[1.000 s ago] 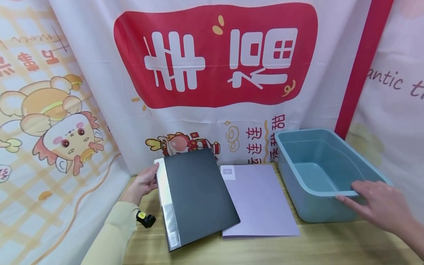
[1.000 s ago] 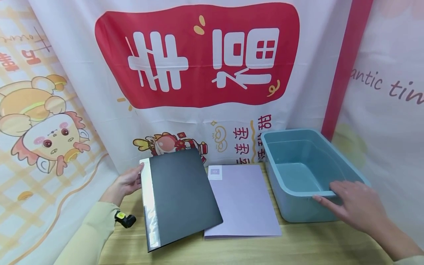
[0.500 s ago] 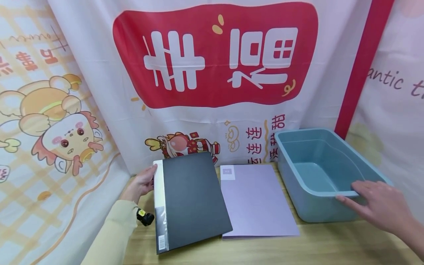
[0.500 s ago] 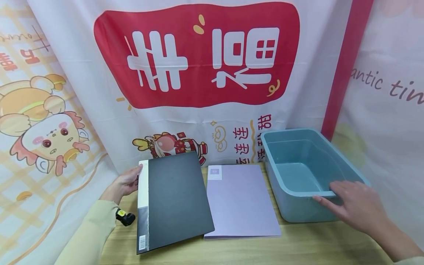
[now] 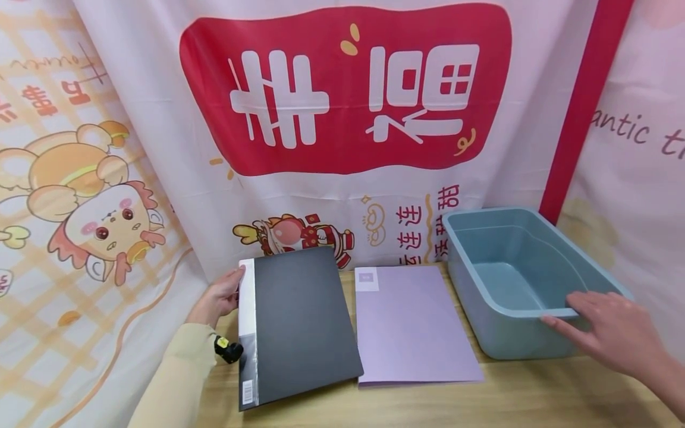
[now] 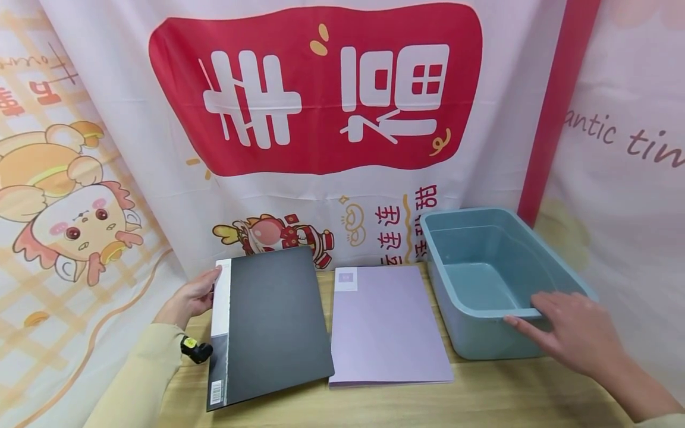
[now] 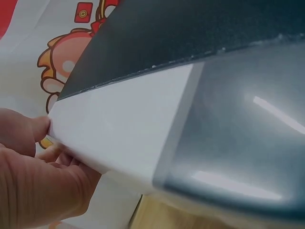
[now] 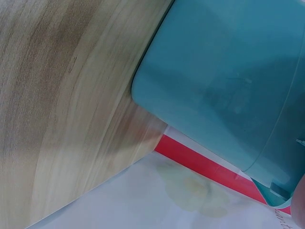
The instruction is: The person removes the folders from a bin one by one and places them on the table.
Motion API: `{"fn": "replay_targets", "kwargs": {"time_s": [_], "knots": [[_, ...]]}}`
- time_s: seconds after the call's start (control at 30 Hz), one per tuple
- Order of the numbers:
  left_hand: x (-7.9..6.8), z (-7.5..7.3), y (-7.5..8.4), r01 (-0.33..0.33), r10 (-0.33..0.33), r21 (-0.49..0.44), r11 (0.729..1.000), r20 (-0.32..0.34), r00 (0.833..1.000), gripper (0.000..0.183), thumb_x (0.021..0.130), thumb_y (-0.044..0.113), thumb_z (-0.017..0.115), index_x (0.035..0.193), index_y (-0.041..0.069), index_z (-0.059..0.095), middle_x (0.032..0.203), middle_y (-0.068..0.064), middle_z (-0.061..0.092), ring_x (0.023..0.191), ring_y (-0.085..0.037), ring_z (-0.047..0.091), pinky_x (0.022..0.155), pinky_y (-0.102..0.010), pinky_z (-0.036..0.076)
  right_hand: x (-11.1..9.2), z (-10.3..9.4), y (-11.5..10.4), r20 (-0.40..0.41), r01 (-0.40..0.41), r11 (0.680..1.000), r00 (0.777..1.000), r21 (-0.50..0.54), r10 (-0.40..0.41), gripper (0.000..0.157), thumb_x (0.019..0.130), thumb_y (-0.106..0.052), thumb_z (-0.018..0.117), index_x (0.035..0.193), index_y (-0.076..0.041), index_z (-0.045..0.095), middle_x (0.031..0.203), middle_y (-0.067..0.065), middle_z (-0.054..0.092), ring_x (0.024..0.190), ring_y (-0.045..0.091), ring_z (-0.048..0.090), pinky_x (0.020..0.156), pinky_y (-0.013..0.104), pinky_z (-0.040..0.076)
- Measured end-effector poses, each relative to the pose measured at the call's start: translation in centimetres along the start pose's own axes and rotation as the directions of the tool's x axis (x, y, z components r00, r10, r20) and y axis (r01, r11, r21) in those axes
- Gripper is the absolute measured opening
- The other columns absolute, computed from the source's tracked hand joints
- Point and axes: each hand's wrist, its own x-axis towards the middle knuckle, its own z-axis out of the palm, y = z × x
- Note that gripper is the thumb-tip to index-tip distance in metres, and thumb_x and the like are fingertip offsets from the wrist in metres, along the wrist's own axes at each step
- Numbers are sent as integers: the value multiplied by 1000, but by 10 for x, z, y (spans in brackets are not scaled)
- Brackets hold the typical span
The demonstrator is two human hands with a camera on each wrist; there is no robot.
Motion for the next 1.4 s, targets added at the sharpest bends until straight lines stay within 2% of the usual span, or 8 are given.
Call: {"fn": "replay_targets", "kwargs": {"time_s": [0.23, 0.47, 0.6, 0.7, 0.93, 1.07, 1.2, 1.4], "knots": [[-1, -8, 0, 1, -1, 37, 999, -9, 1000, 32, 101, 38, 37, 118, 12, 43, 85, 3, 62, 80, -13, 59, 72, -30, 49, 2, 0, -1, 2, 7, 1000, 1000, -3, -7, 46, 69, -56, 72, 66, -23, 40, 58, -10, 34, 50, 11, 30, 44, 25, 21], [0, -6, -4, -5, 7, 67, 998, -27, 1000, 36, 100, 36, 40, 122, 8, 44, 82, 3, 64, 76, -12, 60, 68, -28, 49, 0, 0, -2, -3, -10, 1000, 1000, -5, 10, 46, 68, -57, 73, 65, -24, 42, 58, -10, 35, 50, 12, 30, 43, 25, 22], [3, -3, -6, -9, 12, 103, 995, -34, 999, 52, 100, 37, 40, 141, 4, 31, 85, 3, 62, 77, -10, 59, 68, -27, 49, -2, 1, -1, -10, -15, 1000, 1000, -7, 14, 46, 67, -57, 73, 65, -24, 41, 58, -10, 36, 50, 12, 31, 43, 25, 22], [7, -1, -7, -21, 26, 156, 988, -25, 999, 59, 101, 37, 37, 146, 2, 21, 90, 2, 61, 80, -11, 58, 71, -28, 49, -2, 1, 0, -17, -13, 1000, 1000, -7, 13, 46, 67, -57, 73, 65, -24, 40, 58, -11, 35, 50, 11, 31, 43, 25, 22], [17, 5, -16, -39, 28, 277, 960, 43, 999, 51, 103, 31, 31, 142, -1, 21, 96, -6, 59, 82, -16, 57, 73, -33, 49, -2, 1, 1, -28, -5, 1000, 1000, -4, 5, 47, 67, -57, 74, 65, -24, 40, 57, -12, 33, 50, 10, 30, 43, 24, 21], [22, 9, -23, -22, 11, 361, 932, 32, 999, 52, 102, 21, 37, 143, -2, 15, 100, -8, 56, 81, -16, 56, 71, -32, 48, -2, 1, 0, -19, 1, 1000, 1000, 0, -1, 47, 67, -57, 74, 66, -24, 41, 58, -11, 34, 50, 10, 31, 43, 24, 21], [27, 13, -27, -9, 6, 403, 915, 9, 1000, 59, 96, 10, 43, 144, -4, 13, 104, -11, 50, 84, -18, 53, 72, -32, 46, -3, 1, 0, -17, 4, 1000, 1000, -1, -4, 46, 67, -57, 74, 67, -24, 42, 58, -11, 36, 51, 10, 31, 43, 25, 21], [29, 26, -27, -48, 43, 426, 904, 20, 999, 56, 85, -3, 40, 138, -6, 24, 98, -11, 46, 79, -20, 48, 67, -32, 43, -2, 1, 2, -12, 4, 1000, 1000, -8, -4, 46, 68, -58, 73, 67, -24, 42, 59, -10, 35, 51, 11, 31, 43, 24, 21]]}}
